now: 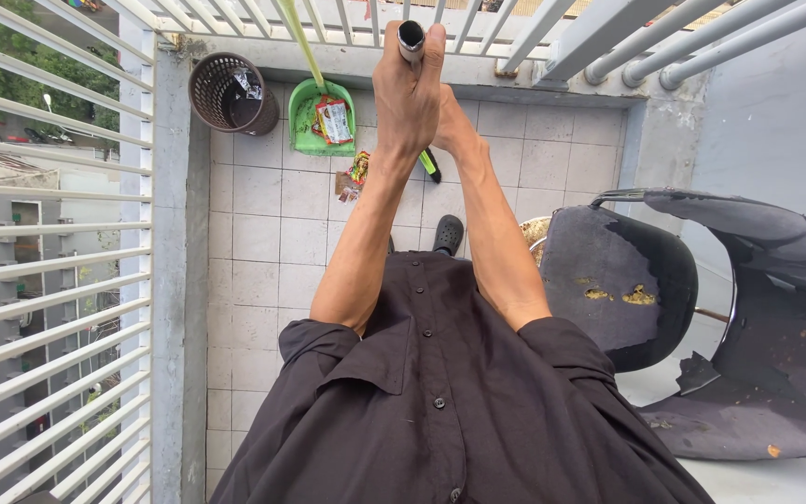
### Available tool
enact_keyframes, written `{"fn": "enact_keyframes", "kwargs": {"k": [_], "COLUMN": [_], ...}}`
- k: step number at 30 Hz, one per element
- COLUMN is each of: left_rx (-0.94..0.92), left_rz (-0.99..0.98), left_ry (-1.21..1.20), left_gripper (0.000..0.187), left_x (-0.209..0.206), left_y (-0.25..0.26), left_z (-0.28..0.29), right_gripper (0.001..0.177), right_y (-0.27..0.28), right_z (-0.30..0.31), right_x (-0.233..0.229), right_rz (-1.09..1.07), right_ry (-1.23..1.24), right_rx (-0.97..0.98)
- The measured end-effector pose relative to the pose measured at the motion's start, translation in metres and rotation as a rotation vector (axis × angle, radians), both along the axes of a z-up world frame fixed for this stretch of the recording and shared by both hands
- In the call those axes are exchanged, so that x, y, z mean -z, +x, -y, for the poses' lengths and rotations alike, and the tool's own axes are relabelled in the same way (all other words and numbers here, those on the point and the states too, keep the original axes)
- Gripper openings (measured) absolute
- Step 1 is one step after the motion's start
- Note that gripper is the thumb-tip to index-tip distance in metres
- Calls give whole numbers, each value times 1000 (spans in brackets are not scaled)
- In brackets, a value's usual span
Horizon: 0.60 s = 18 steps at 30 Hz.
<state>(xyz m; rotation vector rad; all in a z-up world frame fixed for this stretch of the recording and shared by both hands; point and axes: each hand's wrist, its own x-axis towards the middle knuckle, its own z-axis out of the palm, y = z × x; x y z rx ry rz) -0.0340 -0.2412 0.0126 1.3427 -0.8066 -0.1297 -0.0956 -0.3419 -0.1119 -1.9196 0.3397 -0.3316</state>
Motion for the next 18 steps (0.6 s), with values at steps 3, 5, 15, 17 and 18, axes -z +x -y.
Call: {"fn": "enact_keyframes", "kwargs": {"k": [3,5,15,17,18], "left_rx": [-5,-3,92,99,110], "left_rz": [-25,-26,-37,-24,-7], "left_ry": [11,10,-68,-90,-116], "left_gripper": [32,30,25,26,27], "left_x": [-2,-2,-13,-11,-11], "left_y": [2,3,15,14,14], "left_z": [-12,-21,-46,-46,-45], "right_gripper": [20,20,17,18,18], "right_y": [2,2,8,8,7], "right_z": [-11,-19,-42,-43,-42], "right_x": [3,2,-21,-24,-25], "right_rz": [-82,-62,29,48,72], "right_ry": [5,-23,-163,-170,-180], "right_rx": [30,25,68,73,82]}}
